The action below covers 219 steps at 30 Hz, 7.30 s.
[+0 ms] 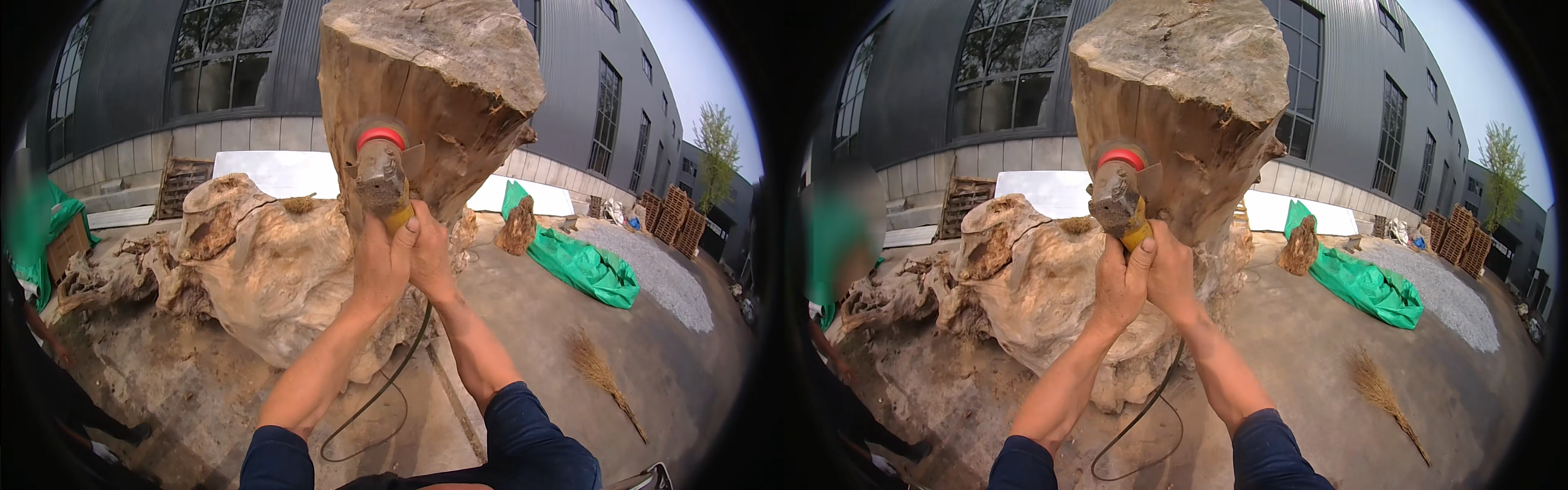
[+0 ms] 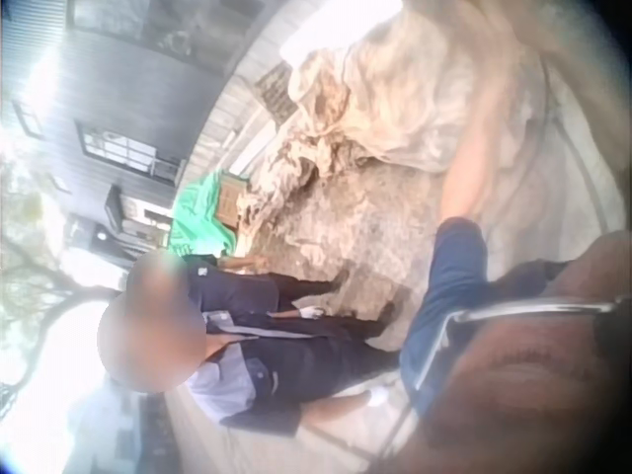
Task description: The person uses a handheld angle grinder with a wire brush to grind and smooth the surface of a large log. They move the tool along the wood's contours, removing rough material and creating a smoother finish.
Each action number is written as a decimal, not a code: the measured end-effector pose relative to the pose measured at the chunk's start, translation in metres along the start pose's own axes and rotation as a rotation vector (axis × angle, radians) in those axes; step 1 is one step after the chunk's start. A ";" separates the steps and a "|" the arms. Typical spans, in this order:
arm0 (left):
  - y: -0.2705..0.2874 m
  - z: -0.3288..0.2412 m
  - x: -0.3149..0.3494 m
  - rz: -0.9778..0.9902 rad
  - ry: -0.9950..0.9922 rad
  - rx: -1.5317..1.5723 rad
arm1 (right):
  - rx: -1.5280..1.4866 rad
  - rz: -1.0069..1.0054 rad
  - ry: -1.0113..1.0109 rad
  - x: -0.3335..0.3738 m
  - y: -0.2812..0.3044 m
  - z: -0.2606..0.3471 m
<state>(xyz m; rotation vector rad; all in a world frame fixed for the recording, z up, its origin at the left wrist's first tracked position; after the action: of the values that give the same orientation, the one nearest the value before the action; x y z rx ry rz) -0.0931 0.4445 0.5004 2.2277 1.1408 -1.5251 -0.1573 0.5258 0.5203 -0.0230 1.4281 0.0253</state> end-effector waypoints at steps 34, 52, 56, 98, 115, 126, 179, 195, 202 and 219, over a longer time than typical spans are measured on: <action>-0.007 0.102 0.075 0.056 0.379 0.089 | 0.269 0.150 -0.086 0.089 -0.004 -0.063; -0.020 0.094 0.087 0.075 0.431 -0.041 | 0.183 0.121 -0.046 0.094 0.012 -0.080; -0.019 0.114 0.100 0.082 0.498 0.015 | 0.216 0.197 -0.125 0.118 0.008 -0.098; -0.075 0.105 0.142 0.097 0.424 -0.255 | -0.043 0.191 -0.360 0.144 0.059 -0.143; -0.033 0.131 0.115 0.085 0.461 -0.065 | 0.237 0.223 -0.118 0.133 0.011 -0.123; -0.006 0.161 0.105 0.023 0.559 0.149 | 0.367 0.343 -0.192 0.139 -0.027 -0.117; 0.017 0.099 0.011 0.080 0.364 0.544 | 0.393 0.066 0.084 0.042 -0.053 -0.032; -0.001 0.166 0.090 0.084 0.605 0.409 | 0.553 0.261 -0.115 0.122 -0.042 -0.087; -0.028 0.172 0.117 0.094 0.708 0.403 | 0.561 0.395 -0.099 0.138 -0.005 -0.125; -0.102 0.159 0.142 -0.183 0.458 0.278 | 0.223 0.375 0.089 0.114 0.043 -0.178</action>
<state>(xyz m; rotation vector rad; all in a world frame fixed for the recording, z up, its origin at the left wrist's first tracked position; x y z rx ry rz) -0.2525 0.4920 0.3323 2.8349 1.3537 -1.3404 -0.3188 0.5636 0.3821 0.4321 1.5001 0.1759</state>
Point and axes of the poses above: each hand's wrist, its own x-axis away from the middle knuckle, its own y-axis out of the back of the hand, z = x × y, the point moved 1 cm from there along -x, towards the middle knuckle, and after that the axes turned 10 degrees about -z, right-handed, at the moved point
